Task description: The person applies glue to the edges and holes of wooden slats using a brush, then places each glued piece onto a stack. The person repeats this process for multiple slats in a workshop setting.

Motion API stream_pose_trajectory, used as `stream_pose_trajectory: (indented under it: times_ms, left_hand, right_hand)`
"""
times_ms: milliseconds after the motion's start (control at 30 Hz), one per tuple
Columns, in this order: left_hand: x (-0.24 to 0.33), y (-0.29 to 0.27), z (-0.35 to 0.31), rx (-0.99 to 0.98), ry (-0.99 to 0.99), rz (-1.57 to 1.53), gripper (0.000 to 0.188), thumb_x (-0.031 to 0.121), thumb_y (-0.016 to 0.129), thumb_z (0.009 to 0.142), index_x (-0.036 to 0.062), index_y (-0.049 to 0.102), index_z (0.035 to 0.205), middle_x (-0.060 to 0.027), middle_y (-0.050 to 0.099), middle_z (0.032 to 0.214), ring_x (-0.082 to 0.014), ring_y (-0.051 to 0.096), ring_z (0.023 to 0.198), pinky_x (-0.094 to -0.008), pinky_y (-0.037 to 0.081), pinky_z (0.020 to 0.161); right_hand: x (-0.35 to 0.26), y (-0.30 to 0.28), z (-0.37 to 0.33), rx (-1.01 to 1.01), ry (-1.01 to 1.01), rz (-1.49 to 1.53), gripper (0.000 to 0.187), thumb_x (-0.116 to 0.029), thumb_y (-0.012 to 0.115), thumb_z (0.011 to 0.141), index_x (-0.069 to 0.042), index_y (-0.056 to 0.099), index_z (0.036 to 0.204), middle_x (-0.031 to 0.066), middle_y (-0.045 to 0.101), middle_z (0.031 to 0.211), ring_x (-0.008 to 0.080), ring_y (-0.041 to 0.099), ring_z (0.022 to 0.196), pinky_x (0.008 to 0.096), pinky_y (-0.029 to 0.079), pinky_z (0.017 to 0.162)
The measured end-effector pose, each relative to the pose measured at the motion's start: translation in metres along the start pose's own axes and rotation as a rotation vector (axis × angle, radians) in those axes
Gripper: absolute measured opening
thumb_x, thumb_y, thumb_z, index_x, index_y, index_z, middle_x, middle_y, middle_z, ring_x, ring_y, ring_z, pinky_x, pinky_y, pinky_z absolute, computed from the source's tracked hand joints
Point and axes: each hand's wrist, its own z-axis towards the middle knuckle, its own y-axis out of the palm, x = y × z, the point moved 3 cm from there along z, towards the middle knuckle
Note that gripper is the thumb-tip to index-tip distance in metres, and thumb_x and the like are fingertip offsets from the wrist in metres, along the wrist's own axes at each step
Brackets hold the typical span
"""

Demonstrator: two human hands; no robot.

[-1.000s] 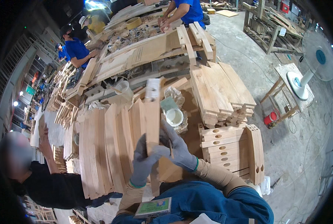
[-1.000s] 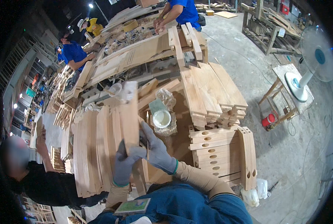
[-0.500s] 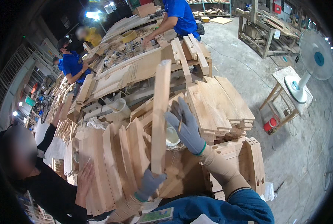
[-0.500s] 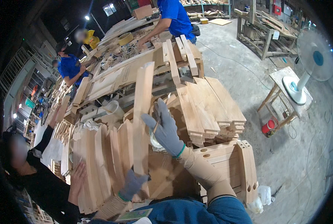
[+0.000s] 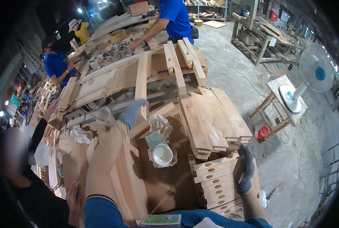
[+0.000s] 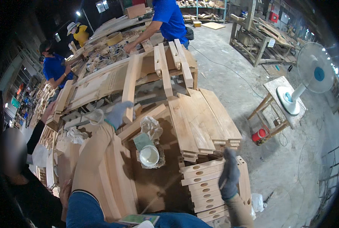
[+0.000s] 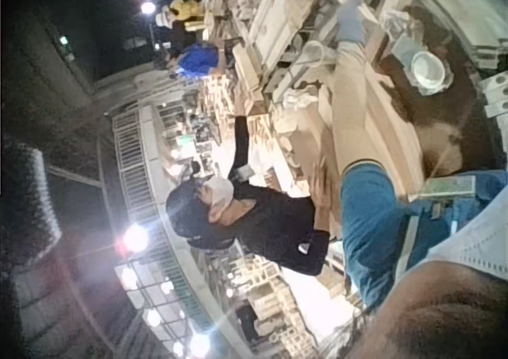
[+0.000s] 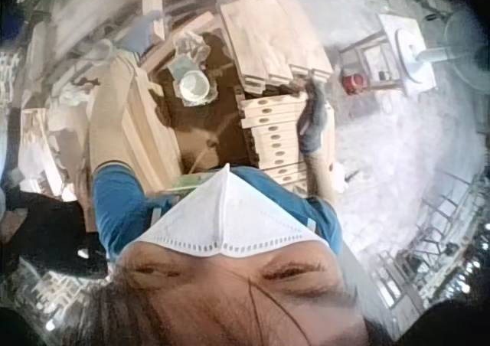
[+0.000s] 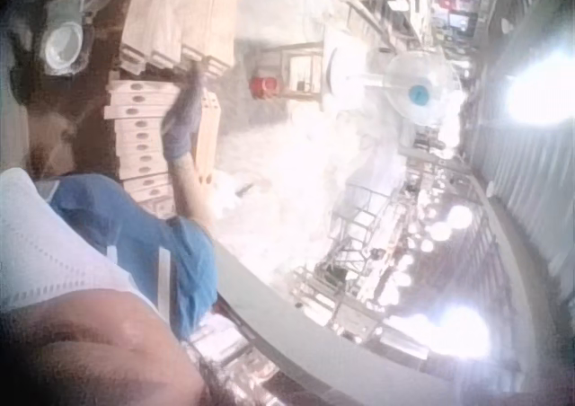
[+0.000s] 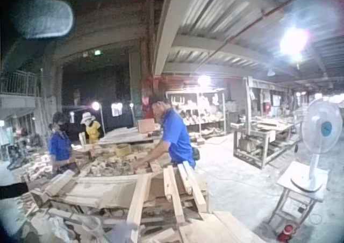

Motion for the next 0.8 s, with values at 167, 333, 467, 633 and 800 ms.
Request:
stream_pose_trajectory:
  times_ms: [167,333,467,633,800]
  left_hand:
    - [0.008,-0.003,0.065,0.075,0.051,0.040,0.024,0.025,0.066,0.077,0.0050,0.059,0.088,-0.0093,0.057,0.075,-0.0216,0.059,0.060,-0.0346,0.049,0.051]
    - [0.034,-0.037,0.074,0.364,0.416,0.312,0.057,0.038,0.068,0.076,-0.0059,0.054,0.109,-0.0176,0.061,0.100,-0.0307,0.060,0.092,-0.0384,0.049,0.081]
    - [0.033,-0.042,0.040,0.569,0.621,0.577,0.081,0.043,0.066,0.077,-0.0105,0.036,0.130,-0.0226,0.050,0.124,-0.0295,0.048,0.114,-0.0348,0.037,0.097]
    - [0.004,0.046,-0.086,0.649,0.679,0.495,0.075,0.032,0.061,0.084,-0.0062,0.024,0.138,-0.0220,0.034,0.139,-0.0263,0.035,0.127,-0.0326,0.029,0.104]
    - [-0.057,0.146,-0.208,0.247,0.432,0.233,0.063,0.013,0.055,0.088,-0.0028,0.024,0.140,-0.0193,0.030,0.141,-0.0257,0.034,0.128,-0.0319,0.026,0.107]
  right_hand:
    - [0.042,-0.079,-0.056,-0.081,0.454,-0.554,0.060,-0.020,0.055,0.089,0.010,0.028,0.133,0.0305,0.037,0.133,0.0391,0.038,0.125,0.0412,0.031,0.105]
    - [0.063,-0.096,-0.117,-0.555,0.745,-0.931,0.093,-0.032,0.074,0.070,0.007,0.022,0.136,0.0316,0.033,0.134,0.0436,0.038,0.122,0.0427,0.037,0.099]
    - [0.082,-0.098,-0.125,-0.364,0.681,-0.953,0.078,-0.029,0.074,0.064,0.004,0.037,0.124,0.0247,0.054,0.107,0.0408,0.052,0.098,0.0455,0.044,0.082]
    - [0.064,-0.099,-0.118,-0.406,0.780,-0.926,0.071,-0.033,0.072,0.069,0.000,0.039,0.123,0.0253,0.054,0.105,0.0414,0.055,0.091,0.0472,0.044,0.077]
    - [0.052,-0.077,-0.143,-0.384,0.656,-0.851,0.080,-0.032,0.067,0.073,0.000,0.030,0.135,0.0286,0.043,0.126,0.0425,0.045,0.113,0.0459,0.040,0.092]
